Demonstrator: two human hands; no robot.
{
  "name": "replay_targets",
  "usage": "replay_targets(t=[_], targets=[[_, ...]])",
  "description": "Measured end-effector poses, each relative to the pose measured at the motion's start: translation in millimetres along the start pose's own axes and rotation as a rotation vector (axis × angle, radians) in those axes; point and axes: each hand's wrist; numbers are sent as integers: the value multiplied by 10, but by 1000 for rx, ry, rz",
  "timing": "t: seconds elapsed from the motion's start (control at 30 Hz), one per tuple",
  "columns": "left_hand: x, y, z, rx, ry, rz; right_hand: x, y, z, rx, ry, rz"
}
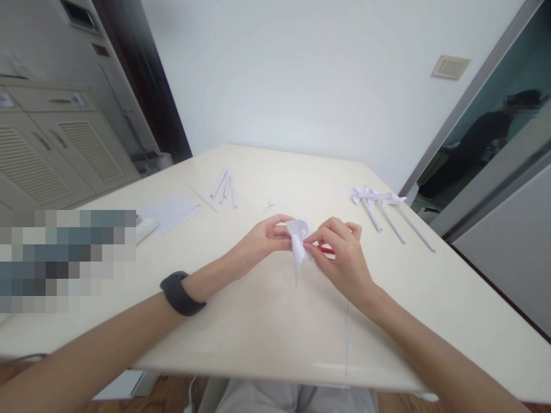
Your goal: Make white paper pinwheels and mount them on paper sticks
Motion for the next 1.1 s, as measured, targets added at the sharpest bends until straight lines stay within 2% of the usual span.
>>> replay_targets(t=[0.2,0.4,0.53,0.7,1.1], targets=[[84,-2,-3,-72,27,20,-33,-17,64,-53,34,-11],[109,-1,1,-76,61,64,-7,-15,98,-90,38,-16],[67,-4,-23,-55,30,62,34,-3,-27,-106,46,-33],[51,0,-71,-15,-59,61,13,27,-222,-195,46,-9],[87,-7,-108,118,-150,108,-7,23,-186,-202,147,22]])
Point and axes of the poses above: each hand's wrist, its own y-axis towards the middle knuckle, its own z-axis out of the palm, x = y × z, and after that the axes turned 14 degrees about x, right-handed
